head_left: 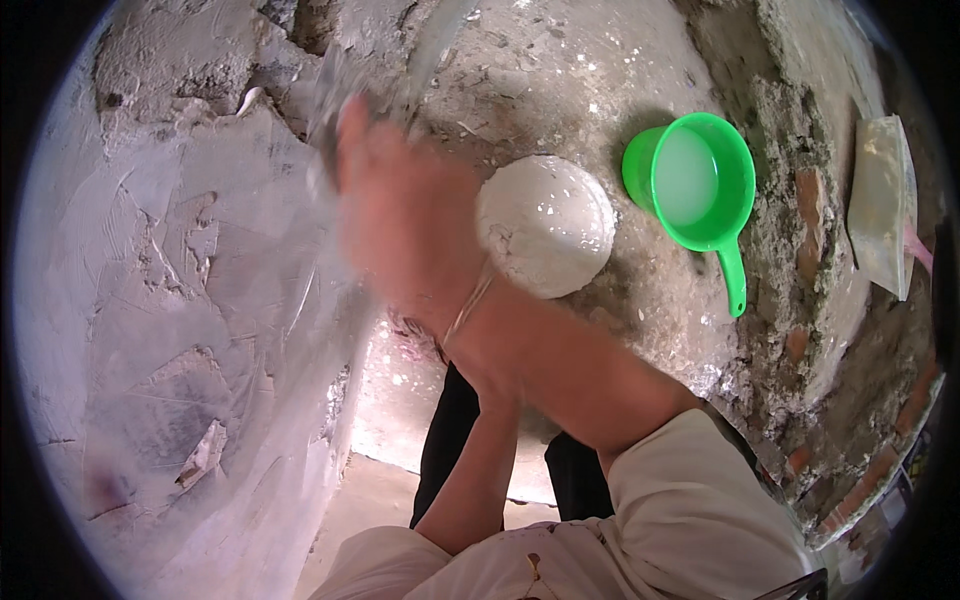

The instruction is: The person prepares plaster in a container and applies it to a wall using a spatula.

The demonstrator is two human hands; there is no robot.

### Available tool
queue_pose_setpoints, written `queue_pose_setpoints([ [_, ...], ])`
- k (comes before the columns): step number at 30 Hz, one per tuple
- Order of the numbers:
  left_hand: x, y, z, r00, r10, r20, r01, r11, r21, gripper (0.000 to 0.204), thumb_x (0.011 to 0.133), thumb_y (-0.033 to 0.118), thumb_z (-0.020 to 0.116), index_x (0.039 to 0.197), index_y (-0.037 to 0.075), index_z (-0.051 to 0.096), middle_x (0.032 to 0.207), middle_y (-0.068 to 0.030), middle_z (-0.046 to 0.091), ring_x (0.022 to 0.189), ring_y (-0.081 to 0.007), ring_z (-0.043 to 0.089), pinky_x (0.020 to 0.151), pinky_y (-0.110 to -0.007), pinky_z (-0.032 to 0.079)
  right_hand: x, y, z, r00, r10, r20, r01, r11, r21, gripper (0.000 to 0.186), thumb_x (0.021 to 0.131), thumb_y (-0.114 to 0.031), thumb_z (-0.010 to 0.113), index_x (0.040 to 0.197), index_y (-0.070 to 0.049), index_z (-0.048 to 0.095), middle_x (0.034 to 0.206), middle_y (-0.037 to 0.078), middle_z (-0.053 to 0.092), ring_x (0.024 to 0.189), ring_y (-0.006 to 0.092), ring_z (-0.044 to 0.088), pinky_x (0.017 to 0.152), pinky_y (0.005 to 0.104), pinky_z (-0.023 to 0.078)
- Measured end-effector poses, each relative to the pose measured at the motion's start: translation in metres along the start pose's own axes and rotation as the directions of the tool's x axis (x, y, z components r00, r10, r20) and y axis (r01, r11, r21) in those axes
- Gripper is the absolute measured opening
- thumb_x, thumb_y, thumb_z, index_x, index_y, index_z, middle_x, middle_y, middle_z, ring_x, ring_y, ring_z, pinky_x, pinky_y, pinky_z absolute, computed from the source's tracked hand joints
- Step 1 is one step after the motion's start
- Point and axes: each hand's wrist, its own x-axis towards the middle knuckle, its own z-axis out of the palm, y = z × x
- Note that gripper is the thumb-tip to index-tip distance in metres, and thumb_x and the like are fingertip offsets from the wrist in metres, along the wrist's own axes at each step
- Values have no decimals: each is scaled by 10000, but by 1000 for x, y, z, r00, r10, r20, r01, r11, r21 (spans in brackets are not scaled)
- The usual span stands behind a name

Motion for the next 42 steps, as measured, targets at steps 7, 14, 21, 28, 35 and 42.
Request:
queue_pose_setpoints([
  [7, -2, 31, 26, 992, -12, -125, 41, 972, 232, 414, 1024, 268, 417, 1320, -21, 448, 1221, -122, 436, 1010, -184, 501, 881, -317, 429, -78, 69, -61, 955, 185, 233, -252, 918, 306, 355, 842, -133, 650, 1167, -1, 592, 890, 177, 650, 827, 307, 658, 740, 375, 519],
  [14, 9, 39, 10, 993, 55, -101, -12, 922, 387, 426, 1019, 246, 432, 1330, -44, 452, 1321, -172, 403, 1169, -262, 461, 994, -353, 386, -128, 135, -113, 485, 617, 620, -865, 236, 442, 229, 858, -58, 656, 1058, 33, 595, 946, 109, 682, 733, 186, 682, 524, 258, 482],
  [21, 11, 54, 24, 938, 333, 93, -330, 786, 522, 466, 1035, 258, 356, 1366, -66, 413, 1258, -177, 475, 1244, -277, 433, 1066, -380, 311, -162, 170, -85, 525, 741, 420, -752, 171, 637, 414, 827, 40, 643, 1209, 51, 483, 1035, 128, 651, 828, 181, 664, 621, 278, 551],
  [28, 16, 52, 28, 951, 205, 233, -288, 860, 420, 534, 1058, 303, 251, 1443, -62, 316, 1379, -193, 446, 1288, -263, 399, 1072, -370, 271, -167, 191, -68, 528, 758, 383, -805, 304, 508, 452, 802, 52, 663, 1212, 41, 474, 1020, 116, 647, 848, 172, 650, 644, 282, 553],
  [35, 19, 47, 32, 934, 169, 315, -291, 871, 395, 550, 1058, 314, 239, 1455, -65, 287, 1420, -191, 421, 1270, -255, 386, 1068, -364, 260, -159, 199, -20, 774, 607, 178, -616, 659, 431, 423, 796, 69, 682, 1156, 16, 466, 1000, 89, 636, 772, 122, 625, 599, 246, 519],
  [42, 22, 46, 26, 930, 170, 325, -300, 861, 410, 564, 1056, 323, 235, 1460, -69, 269, 1420, -183, 425, 1224, -242, 389, 1053, -358, 258, -126, 169, -53, 454, 711, 537, -891, 346, 295, 423, 781, -2, 687, 1146, 56, 482, 1008, 212, 642, 949, 335, 637, 845, 392, 484],
])
